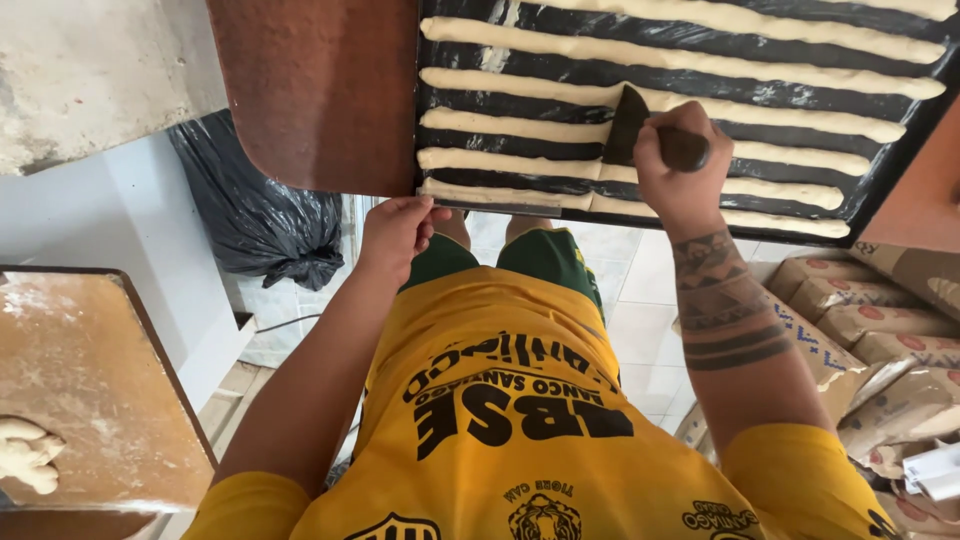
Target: Prepare long strips of dough and arrange them on a baking tray using a scraper and manual rolling.
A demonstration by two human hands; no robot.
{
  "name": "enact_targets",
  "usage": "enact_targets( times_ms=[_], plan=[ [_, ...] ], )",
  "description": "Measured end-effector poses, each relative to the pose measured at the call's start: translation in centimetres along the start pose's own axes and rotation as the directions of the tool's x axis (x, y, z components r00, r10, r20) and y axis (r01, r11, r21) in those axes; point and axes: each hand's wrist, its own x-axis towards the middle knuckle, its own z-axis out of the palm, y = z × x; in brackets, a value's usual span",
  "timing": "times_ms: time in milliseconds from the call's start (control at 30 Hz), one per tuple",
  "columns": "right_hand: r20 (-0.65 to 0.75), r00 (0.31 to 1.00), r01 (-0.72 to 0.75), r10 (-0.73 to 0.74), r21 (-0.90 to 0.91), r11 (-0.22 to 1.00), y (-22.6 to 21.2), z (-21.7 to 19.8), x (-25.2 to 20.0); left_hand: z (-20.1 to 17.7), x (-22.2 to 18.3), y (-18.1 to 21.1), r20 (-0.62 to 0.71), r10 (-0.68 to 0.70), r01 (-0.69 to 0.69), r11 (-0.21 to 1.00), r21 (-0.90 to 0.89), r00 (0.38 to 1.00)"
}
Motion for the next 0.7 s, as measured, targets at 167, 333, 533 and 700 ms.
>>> enact_targets(
  times_ms=[167, 333, 533, 700],
  plan=[
    [-0.024, 1.000, -0.011, 0.011, 0.001, 1.000, 1.1, -1.2, 1.8, 0.4, -0.8, 1.4, 0.002, 0.021, -0.021, 1.000, -0.005, 1.000],
    [-0.005, 0.997, -0.081, 0.081, -0.047, 0.996, -1.3, -1.6, 5.0, 1.1, -1.9, 3.2, -0.028, -0.098, 0.100, 0.991, 0.090, 0.995],
    [-0.030, 1.000, 0.006, -0.006, -0.008, 1.000, -0.8, -1.1, 6.9, 0.9, -1.2, 2.3, -0.011, -0.079, 0.080, 0.996, 0.035, 0.997],
    [0.008, 0.999, -0.035, 0.036, -0.023, 0.999, 0.8, -0.2, 7.6, 0.6, -0.8, 1.7, -0.002, -0.071, 0.071, 0.997, 0.030, 0.997]
  ],
)
